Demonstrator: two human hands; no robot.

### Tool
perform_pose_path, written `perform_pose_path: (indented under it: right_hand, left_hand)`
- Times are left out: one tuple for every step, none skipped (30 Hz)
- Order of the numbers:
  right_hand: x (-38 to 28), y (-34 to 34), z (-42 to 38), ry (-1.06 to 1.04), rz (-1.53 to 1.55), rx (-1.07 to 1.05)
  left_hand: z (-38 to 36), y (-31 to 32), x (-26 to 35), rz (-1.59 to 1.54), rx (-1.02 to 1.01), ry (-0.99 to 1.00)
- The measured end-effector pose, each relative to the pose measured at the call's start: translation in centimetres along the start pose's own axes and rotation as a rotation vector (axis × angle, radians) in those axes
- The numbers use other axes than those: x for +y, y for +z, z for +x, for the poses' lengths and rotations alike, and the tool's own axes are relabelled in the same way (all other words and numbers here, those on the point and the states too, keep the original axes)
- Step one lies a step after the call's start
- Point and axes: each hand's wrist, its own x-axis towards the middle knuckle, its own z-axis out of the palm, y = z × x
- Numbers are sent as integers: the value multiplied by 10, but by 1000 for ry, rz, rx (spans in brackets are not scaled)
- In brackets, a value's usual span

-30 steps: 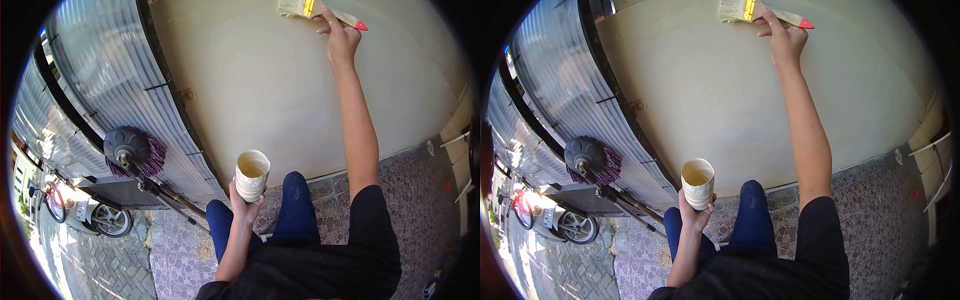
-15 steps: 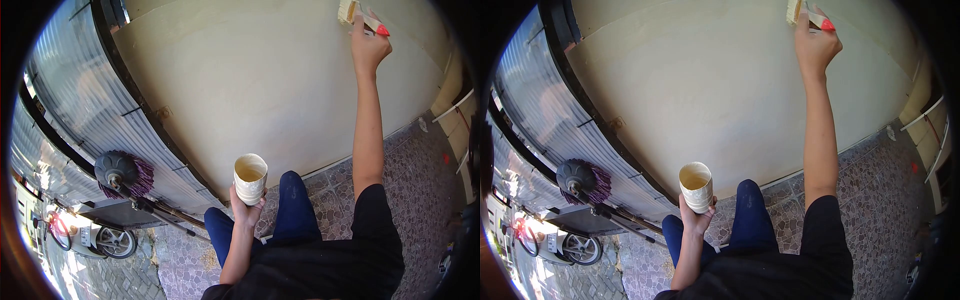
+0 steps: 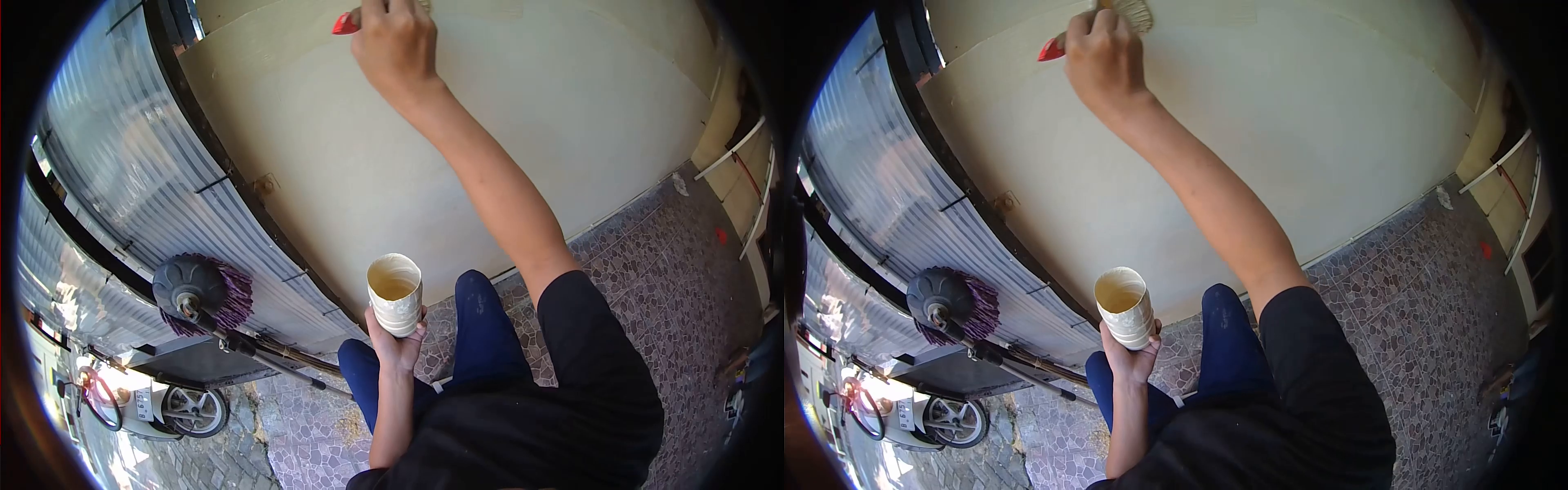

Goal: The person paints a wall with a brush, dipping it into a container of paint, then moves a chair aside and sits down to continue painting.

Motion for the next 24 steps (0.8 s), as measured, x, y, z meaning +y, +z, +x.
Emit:
perform_pose_path:
  right_hand:
    - [-21, 8, 0, -6, 40, 7]
    - [-40, 8, 2, -18, 55, -8]
    - [-56, 5, 6, -50, 74, 4]
    - [-70, 2, 7, -52, 78, 4]
    - [-83, -1, 9, -19, 154, -43]
    - [-92, -5, 9, 14, 229, -91]
    - [-98, -12, 10, 13, 233, -89]
    - [-103, -19, 10, -3, 350, -104]
    - [-105, -22, 12, -20, 467, -118]
    - [-102, -22, 12, -20, 470, -112]
    - [-98, -22, 11, 46, 612, -46]
    - [-92, -22, 11, 112, 754, 19]
    - [-78, -22, 12, 175, 744, 32]
    - [-57, -19, 13, 158, 779, 46]
    - [-35, -15, 9, 229, 796, 20]
    - [-15, -30, 10, 425, 860, -191]
    - [7, -28, 7, 439, 932, -75]
    - [26, -34, 6, 574, 1116, -86]
    - [50, -36, 4, 671, 1150, -123]
    - [74, -39, 4, 706, 1126, -142]
    - [98, -44, 3, 742, 1101, -160]
    - [120, -48, 0, 738, 1087, -141]
    - [141, -52, -3, 733, 1074, -122]
    - [162, -56, -7, 736, 1070, -125]
  left_hand:
    - [-1, -1, 1, 0, 1, 0]
    - [-2, -1, 1, -1, -7, -1]
    - [-3, -1, 1, -3, -14, -1]
    - [-3, -2, 0, -7, -14, 2]
    - [-4, -3, 0, -1, -18, 6]
    - [-4, -4, -1, 6, -23, 8]
    - [-5, -4, -2, 6, -24, 13]
    - [-6, -3, -2, 17, -14, 11]
    - [-7, -2, -3, 29, -3, 9]
    - [-7, -3, -3, 31, -5, 15]
    - [-6, -3, -4, 37, -7, 11]
    - [-6, -3, -5, 43, -9, 8]
    - [-5, -3, -6, 44, -8, 12]
    - [-6, -2, -7, 46, -8, 9]
    - [-5, -1, -9, 46, -8, 6]
    - [-4, 1, -11, 47, -7, 8]
    - [-4, 2, -12, 53, 0, 6]
    - [-3, 3, -15, 58, 6, 3]
    - [-1, 4, -17, 59, 9, 4]
    - [0, 6, -19, 70, 4, -3]
    - [2, 7, -21, 81, -2, -12]
    - [3, 8, -23, 82, 2, -15]
    - [5, 10, -25, 86, 1, -24]
    - [7, 11, -28, 90, 0, -34]
